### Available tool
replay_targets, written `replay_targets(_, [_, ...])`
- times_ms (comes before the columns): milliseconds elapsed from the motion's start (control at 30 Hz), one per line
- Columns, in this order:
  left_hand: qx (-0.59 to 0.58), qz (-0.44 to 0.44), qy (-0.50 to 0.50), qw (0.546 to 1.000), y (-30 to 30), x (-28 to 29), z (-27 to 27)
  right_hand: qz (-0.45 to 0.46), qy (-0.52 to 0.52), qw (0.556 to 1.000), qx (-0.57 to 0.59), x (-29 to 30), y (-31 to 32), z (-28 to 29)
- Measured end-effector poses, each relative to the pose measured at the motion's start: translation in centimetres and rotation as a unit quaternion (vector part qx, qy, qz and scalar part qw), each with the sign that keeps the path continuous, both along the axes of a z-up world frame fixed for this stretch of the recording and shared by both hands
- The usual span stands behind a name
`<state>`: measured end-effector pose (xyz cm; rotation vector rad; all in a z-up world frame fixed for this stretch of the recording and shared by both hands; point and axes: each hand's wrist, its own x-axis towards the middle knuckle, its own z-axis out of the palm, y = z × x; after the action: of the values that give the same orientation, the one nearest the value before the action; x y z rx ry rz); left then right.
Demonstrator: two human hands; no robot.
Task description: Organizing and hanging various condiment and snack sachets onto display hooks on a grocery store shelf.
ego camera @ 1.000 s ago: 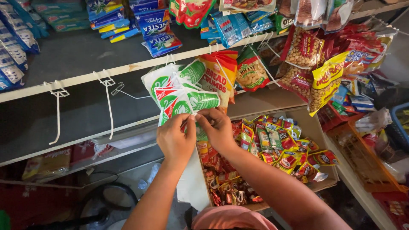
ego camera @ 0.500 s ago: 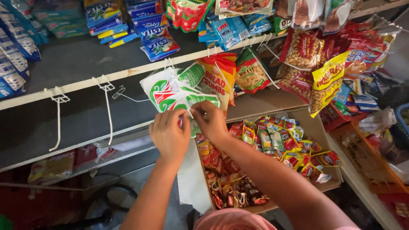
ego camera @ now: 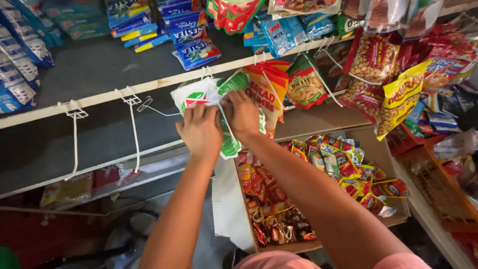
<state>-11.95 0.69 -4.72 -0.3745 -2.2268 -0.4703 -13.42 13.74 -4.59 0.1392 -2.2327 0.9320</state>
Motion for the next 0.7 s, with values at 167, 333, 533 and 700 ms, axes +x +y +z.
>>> replay_targets(167, [-0.003,0.003,-0.005,1.0,-0.2,-0.2,0.1,0.011,-0.004,1.0,-0.006,0.6,0.1,0.7])
replay_targets(333, [-0.007,-0.012,-0.024,1.0,-0.7,1.5,0.8,0.035,-0.036,0.998,-0.046,1.6,2.1,-0.3])
replay_targets(533, [-0.031,-0.047,0.024,0.998,-0.8,4.3,-1.0,0.036,0.035,0.997,0.06,6.3,7.2,-2.3])
replay_targets(700, [-0.054,-0.049,0.073,0.995,1.6,9.4,-4.6,0.056,-0.127,0.99,-0.034,12.6,12.6,-5.3])
